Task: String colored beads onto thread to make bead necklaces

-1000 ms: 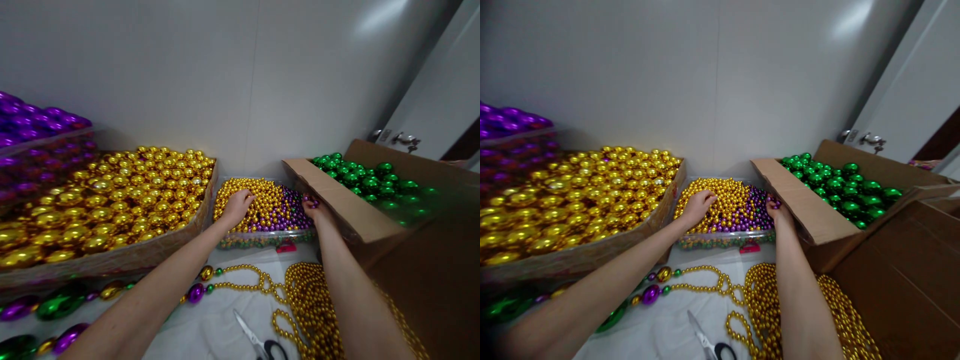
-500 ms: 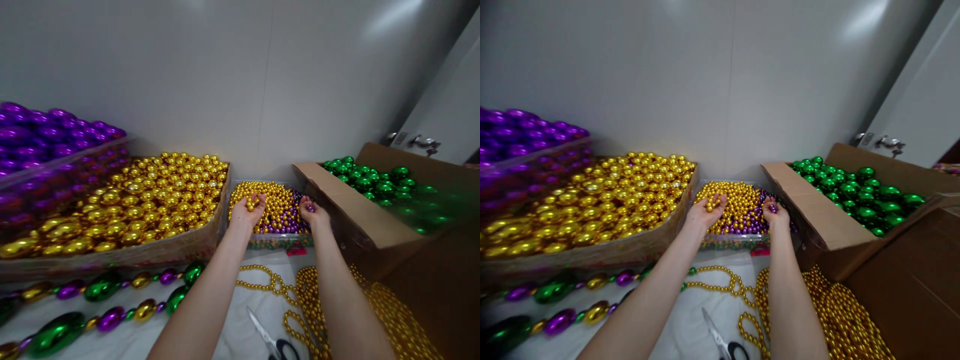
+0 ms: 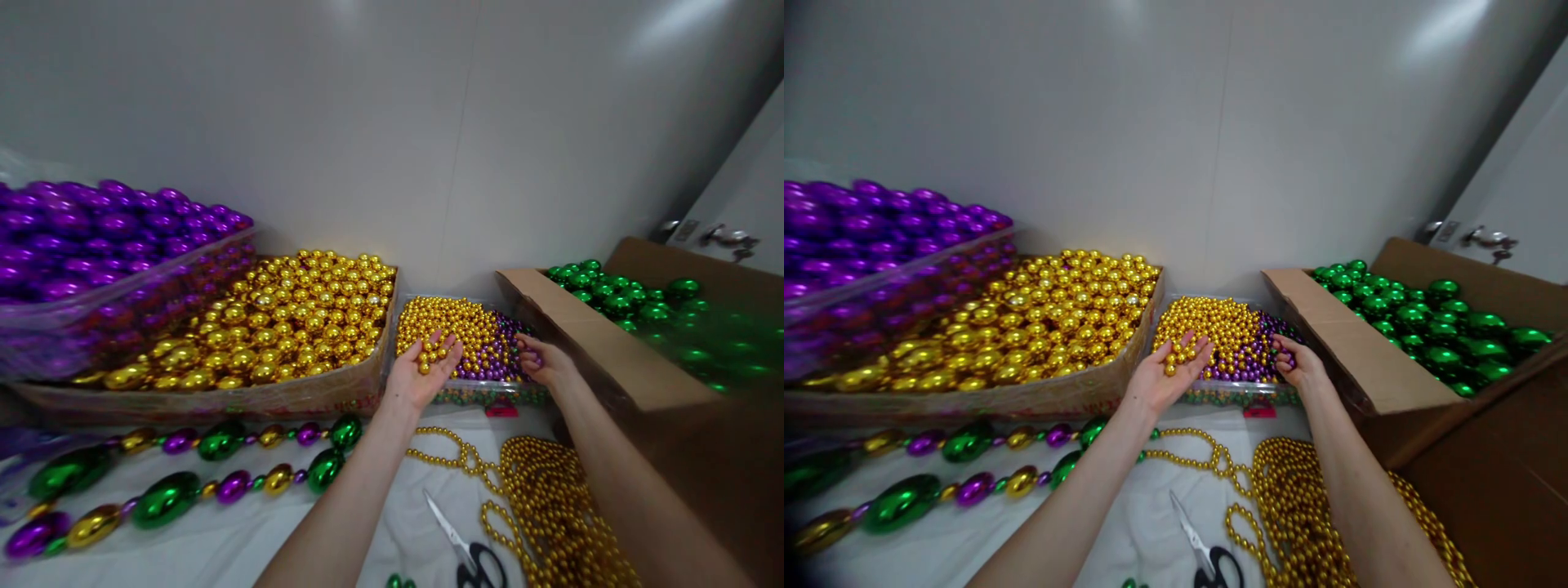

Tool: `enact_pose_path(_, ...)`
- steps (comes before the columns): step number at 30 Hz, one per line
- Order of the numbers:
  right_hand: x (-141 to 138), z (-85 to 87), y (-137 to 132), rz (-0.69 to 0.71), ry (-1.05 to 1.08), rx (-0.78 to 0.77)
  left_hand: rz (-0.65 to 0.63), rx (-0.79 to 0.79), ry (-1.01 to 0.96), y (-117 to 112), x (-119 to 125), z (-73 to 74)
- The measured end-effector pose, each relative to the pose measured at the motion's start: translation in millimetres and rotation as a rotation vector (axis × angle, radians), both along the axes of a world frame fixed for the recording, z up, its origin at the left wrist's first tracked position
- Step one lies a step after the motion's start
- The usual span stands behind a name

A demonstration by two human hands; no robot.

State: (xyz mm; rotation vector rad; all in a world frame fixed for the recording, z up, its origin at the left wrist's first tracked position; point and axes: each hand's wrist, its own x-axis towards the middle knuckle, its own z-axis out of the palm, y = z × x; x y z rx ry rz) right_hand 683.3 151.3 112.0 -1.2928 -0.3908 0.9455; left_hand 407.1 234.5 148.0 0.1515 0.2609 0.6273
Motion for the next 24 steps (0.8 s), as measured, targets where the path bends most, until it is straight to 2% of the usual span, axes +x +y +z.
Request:
enact_pose_path(12,7,-0.7,-6,-0.056,-0.554,-0.504,-0.106,-0.071,-0.105,-11,-11,-9.6)
enact_pose_path(19,12,5.2,-10,-0.034,-0.760,-0.638,-0.106,-0.103,-0.071,-14,-24,-13.6)
enact_pose_path(24,15,2.2,-7,-0.012,-0.839,-0.670,-0.090,-0.107,-0.047,-15,-31,-15.2)
